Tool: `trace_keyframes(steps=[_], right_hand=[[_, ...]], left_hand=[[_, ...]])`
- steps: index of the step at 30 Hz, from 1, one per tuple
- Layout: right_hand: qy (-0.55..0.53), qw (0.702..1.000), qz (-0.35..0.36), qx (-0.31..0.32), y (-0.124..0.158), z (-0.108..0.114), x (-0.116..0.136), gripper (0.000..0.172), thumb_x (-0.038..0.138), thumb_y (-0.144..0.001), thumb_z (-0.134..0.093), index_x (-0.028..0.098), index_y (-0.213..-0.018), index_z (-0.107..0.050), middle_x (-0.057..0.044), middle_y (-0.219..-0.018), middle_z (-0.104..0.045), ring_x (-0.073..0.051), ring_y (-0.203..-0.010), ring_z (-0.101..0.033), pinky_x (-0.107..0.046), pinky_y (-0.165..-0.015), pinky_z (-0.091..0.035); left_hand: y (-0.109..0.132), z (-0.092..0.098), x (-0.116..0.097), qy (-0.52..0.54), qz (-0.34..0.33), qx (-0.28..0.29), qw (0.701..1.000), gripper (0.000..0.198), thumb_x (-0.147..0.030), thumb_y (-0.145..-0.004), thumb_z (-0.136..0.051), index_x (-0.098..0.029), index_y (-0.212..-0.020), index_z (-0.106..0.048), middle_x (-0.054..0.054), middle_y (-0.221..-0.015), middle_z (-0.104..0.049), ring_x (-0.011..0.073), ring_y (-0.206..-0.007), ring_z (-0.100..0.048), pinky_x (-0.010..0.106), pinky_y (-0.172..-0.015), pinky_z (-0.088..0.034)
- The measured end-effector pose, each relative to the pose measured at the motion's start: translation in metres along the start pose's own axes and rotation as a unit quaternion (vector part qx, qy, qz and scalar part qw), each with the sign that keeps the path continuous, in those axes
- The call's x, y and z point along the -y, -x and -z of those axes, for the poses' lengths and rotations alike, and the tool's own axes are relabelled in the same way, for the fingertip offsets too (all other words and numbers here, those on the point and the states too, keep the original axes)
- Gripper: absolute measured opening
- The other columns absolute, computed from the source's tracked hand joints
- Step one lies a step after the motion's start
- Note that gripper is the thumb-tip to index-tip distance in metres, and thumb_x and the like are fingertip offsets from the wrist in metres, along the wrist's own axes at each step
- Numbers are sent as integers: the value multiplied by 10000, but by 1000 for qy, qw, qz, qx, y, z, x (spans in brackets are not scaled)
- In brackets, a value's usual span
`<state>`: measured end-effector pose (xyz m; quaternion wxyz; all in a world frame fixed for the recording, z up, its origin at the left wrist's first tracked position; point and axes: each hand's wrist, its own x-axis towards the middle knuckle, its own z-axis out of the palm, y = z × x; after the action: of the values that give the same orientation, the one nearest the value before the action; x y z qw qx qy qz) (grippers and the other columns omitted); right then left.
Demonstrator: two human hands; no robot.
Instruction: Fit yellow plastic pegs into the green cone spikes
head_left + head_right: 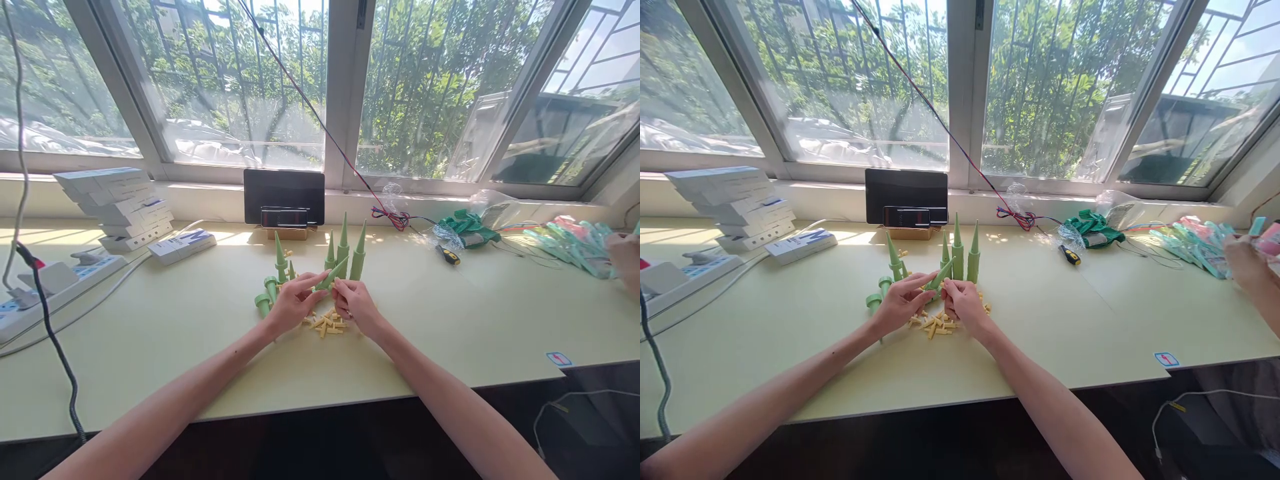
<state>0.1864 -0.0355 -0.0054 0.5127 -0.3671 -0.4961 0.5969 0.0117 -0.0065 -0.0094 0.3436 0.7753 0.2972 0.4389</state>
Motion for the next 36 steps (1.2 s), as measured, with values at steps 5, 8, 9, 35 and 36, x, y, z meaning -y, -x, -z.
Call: trace_keyframes(steps=[5, 8, 9, 35, 36], right_hand=[[-85, 991, -86, 51, 1, 5, 6, 379, 456, -842, -624, 189, -633, -454, 111, -449, -210, -52, -375, -224, -203, -379, -128], [-117, 985, -100, 73, 2, 6, 7, 369, 431, -837, -633, 186, -628, -454, 109, -451, -209, -54, -381, -231, -199, -375, -133], [-120, 985, -101, 74, 2, 5, 7, 365, 425, -837, -632, 185, -627, -455, 109, -451, -210, -54, -381, -234, -198, -375, -132], [103, 992, 51, -45, 0, 0, -7, 393, 446, -903, -508, 197, -600, -474, 81, -445, -278, -72, -390, -228, -240, -395, -190], [120, 990, 62, -47, 0, 1, -8, 400, 454, -907, -499, 198, -601, -476, 76, -451, -284, -77, -399, -237, -243, -403, -203]], left_hand=[[0, 0, -1, 6, -19, 7, 1000, 391, -348, -908, -610, -271, -1291, -637, 51, -1072, -604, 2, -448, -463, 179, -434, -505], [-1, 0, 0, 0, -21, 10, 1000, 397, -347, -917, -598, -279, -1307, -623, 49, -1065, -600, 3, -449, -457, 179, -438, -494], [-1, 0, 0, -6, -20, 9, 1000, 403, -346, -915, -601, -275, -1312, -620, 44, -1042, -599, 5, -452, -448, 176, -438, -485], [2, -2, 4, -86, 29, -11, 996, 479, -433, -909, -579, -157, -1297, -633, -15, -687, -540, 56, -474, -371, 182, -416, -348], [2, -2, 2, -88, 29, -9, 996, 480, -434, -913, -572, -148, -1293, -635, -16, -661, -546, 61, -473, -376, 183, -421, -355]])
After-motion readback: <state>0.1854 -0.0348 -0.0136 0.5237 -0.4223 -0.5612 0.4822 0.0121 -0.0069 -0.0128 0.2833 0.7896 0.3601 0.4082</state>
